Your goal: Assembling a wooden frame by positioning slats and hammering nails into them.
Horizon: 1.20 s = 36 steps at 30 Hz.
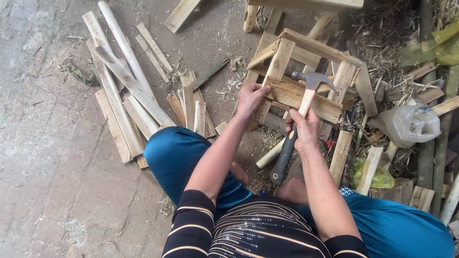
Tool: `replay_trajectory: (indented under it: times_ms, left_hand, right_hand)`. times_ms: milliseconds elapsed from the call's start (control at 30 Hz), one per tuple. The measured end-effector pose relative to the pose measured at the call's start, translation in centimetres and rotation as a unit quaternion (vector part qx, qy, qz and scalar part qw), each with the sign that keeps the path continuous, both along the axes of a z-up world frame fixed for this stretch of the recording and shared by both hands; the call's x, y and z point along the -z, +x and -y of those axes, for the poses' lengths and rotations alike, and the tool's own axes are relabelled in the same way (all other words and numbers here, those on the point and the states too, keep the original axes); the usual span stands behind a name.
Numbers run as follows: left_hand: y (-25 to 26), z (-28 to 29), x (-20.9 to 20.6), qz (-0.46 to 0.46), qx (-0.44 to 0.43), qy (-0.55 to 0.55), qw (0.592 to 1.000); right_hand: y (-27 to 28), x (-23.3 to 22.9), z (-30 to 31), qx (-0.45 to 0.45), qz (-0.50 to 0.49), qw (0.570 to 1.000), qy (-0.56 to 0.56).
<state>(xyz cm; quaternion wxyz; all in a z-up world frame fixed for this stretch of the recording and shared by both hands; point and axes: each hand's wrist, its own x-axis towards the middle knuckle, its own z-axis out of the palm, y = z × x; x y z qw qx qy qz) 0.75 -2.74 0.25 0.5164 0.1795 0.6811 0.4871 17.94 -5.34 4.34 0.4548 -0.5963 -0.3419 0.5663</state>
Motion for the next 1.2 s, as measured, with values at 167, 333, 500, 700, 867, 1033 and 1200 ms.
replay_trajectory:
  times_ms: [167, 333, 500, 700, 867, 1033, 1200]
  left_hand:
    - [-1.0, 0.6, -1.7, 0.006, 0.014, -0.004, 1.0]
    - [-1.1, 0.4, -0.5, -0.015, 0.023, -0.029, 0.999]
    - [-0.8, 0.4, -0.8, -0.02, 0.025, -0.008, 0.999]
    - [-1.1, 1.1, -0.9, -0.024, 0.053, -0.01, 0.998]
    - [-0.6, 1.4, -1.7, -0.017, 0.05, -0.009, 0.999]
    - [-0.6, 1.1, -1.5, -0.003, 0.03, -0.019, 0.999]
    - [-1.0, 1.7, -1.3, -0.005, 0.042, -0.03, 0.999]
  right_hand:
    - [-0.5, -0.6, 0.0, 0.031, -0.064, 0.997, -0.023]
    - [-0.6, -1.7, 0.3, 0.034, -0.085, 0.995, -0.035]
    - [-0.4, -2.3, 0.2, 0.026, -0.087, 0.995, -0.037]
    - [0.1, -2.1, 0.2, 0.026, -0.095, 0.995, -0.031]
    - [0.0, -2.2, 0.2, 0.028, -0.092, 0.995, -0.028]
    - [-0.2, -1.9, 0.4, 0.031, -0.091, 0.995, -0.024]
    - [-0.1, -1.3, 0.3, 0.027, -0.083, 0.996, -0.014]
